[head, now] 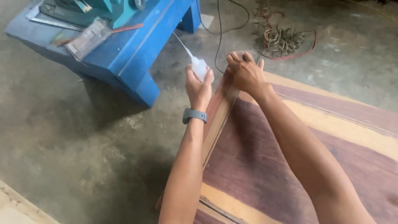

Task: Sanding a wooden tabletop with a hand block and applying glue from a squeeze bottle to the surface.

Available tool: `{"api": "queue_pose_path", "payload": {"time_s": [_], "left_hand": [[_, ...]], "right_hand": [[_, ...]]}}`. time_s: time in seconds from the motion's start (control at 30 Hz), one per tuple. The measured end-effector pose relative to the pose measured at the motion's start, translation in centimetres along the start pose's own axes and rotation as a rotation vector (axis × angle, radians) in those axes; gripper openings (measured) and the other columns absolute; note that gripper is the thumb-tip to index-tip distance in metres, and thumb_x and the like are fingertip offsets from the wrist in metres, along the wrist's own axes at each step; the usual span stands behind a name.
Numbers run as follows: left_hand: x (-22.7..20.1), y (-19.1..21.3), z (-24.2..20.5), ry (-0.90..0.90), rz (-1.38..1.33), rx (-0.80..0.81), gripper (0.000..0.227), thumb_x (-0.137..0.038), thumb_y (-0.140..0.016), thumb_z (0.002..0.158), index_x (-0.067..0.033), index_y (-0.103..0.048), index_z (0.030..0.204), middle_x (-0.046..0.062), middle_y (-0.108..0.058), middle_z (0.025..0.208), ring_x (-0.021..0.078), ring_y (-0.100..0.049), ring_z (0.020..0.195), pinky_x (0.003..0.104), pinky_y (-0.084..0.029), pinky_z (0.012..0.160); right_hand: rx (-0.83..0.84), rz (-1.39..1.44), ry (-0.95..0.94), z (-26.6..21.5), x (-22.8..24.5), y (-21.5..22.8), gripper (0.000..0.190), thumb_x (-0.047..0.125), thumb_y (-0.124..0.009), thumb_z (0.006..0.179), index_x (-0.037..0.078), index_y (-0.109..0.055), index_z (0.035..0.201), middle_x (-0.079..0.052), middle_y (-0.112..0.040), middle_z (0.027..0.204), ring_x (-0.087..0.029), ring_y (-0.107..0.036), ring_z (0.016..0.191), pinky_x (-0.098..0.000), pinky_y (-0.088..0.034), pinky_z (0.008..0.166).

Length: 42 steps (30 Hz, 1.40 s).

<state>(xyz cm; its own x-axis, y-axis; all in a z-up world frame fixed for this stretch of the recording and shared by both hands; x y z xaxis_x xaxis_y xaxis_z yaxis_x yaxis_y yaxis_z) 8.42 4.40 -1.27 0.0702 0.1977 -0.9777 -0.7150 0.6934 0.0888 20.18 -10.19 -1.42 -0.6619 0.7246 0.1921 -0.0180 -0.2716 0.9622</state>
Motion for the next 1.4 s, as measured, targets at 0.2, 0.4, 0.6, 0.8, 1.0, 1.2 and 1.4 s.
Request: {"api": "queue_pose_path", "payload": {"time_s": [0.2, 0.4, 0.6, 0.8, 1.0, 1.2, 1.4], "left_hand": [[1.0, 0.3, -0.2, 0.027, 0.059, -0.037, 0.059, -0.038, -0.071, 0.09, -0.0109, -0.047, 0.136, 0.019, -0.064, 0.124, 0.0396, -0.065, 0.12, 0.054, -0.059, 0.094], [0.8, 0.4, 0.7, 0.033, 0.046, -0.038, 0.057, -0.037, -0.071, 0.091, -0.012, -0.047, 0.136, 0.017, -0.064, 0.123, 0.0379, -0.065, 0.12, 0.052, -0.059, 0.093], [0.4, 0.3, 0.3, 0.03, 0.069, -0.038, 0.055, -0.037, -0.071, 0.092, -0.0135, -0.047, 0.136, 0.017, -0.065, 0.121, 0.0365, -0.068, 0.116, 0.05, -0.062, 0.09], [-0.6, 0.9, -0.3, 0.035, 0.079, -0.025, 0.054, -0.035, -0.069, 0.093, -0.0114, -0.046, 0.135, 0.018, -0.064, 0.121, 0.0377, -0.067, 0.116, 0.051, -0.061, 0.091], [-0.6, 0.5, -0.9, 0.039, 0.064, -0.001, 0.061, -0.036, -0.069, 0.092, -0.0068, -0.044, 0.138, 0.022, -0.064, 0.123, 0.0414, -0.066, 0.119, 0.054, -0.06, 0.093], [-1.4, 0.8, -0.5, 0.047, 0.088, -0.02, 0.053, -0.033, -0.069, 0.093, -0.0105, -0.046, 0.135, 0.018, -0.064, 0.121, 0.0373, -0.067, 0.116, 0.051, -0.06, 0.093], [0.1, 0.6, -0.6, 0.06, 0.085, -0.006, 0.058, -0.033, -0.07, 0.092, -0.0075, -0.045, 0.137, 0.02, -0.064, 0.121, 0.0392, -0.066, 0.118, 0.052, -0.059, 0.093]], "right_hand": [[-0.023, -0.06, 0.066, -4.6, 2.4, 1.6, 0.045, 0.034, -0.051, 0.106, 0.023, -0.055, 0.149, 0.001, -0.056, 0.153, -0.034, -0.04, 0.142, -0.0793, -0.036, 0.1], [0.113, -0.081, -0.103, -1.2, 1.2, 0.5, 0.052, 0.042, -0.041, 0.107, 0.028, -0.039, 0.157, 0.009, -0.039, 0.164, -0.036, -0.027, 0.151, -0.0858, -0.025, 0.104], [0.155, -0.072, -0.105, -3.0, 2.0, 1.1, 0.048, 0.041, -0.039, 0.109, 0.022, -0.04, 0.153, 0.004, -0.036, 0.165, -0.042, -0.026, 0.15, -0.0868, -0.024, 0.104], [0.194, -0.113, -0.116, -1.8, 2.1, 0.6, 0.048, 0.036, -0.037, 0.11, 0.022, -0.038, 0.155, 0.004, -0.035, 0.165, -0.041, -0.025, 0.151, -0.0866, -0.026, 0.103], [0.232, -0.156, -0.141, -1.8, 2.0, 0.4, 0.055, 0.037, -0.039, 0.108, 0.019, -0.034, 0.159, 0.001, -0.033, 0.168, -0.042, -0.027, 0.151, -0.0839, -0.031, 0.101], [0.235, -0.118, -0.088, -3.0, 2.2, 2.2, 0.053, 0.031, -0.037, 0.107, 0.022, -0.034, 0.159, 0.005, -0.033, 0.167, -0.042, -0.026, 0.151, -0.0838, -0.028, 0.104], [0.258, -0.183, -0.075, -2.0, 1.5, 0.2, 0.053, 0.024, -0.041, 0.104, 0.024, -0.042, 0.157, 0.007, -0.038, 0.165, -0.041, -0.03, 0.149, -0.0837, -0.029, 0.102]]}}
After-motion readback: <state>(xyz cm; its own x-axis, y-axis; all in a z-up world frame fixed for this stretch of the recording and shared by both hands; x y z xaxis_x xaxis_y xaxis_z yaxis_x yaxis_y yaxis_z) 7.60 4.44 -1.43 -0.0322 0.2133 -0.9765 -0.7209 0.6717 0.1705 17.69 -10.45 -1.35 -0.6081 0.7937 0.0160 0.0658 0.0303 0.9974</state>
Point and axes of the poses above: each hand's wrist, its own z-axis towards the middle knuckle, its own y-axis out of the back of the hand, x = y × z, the point moved 8 cm from there along z, towards the middle knuckle
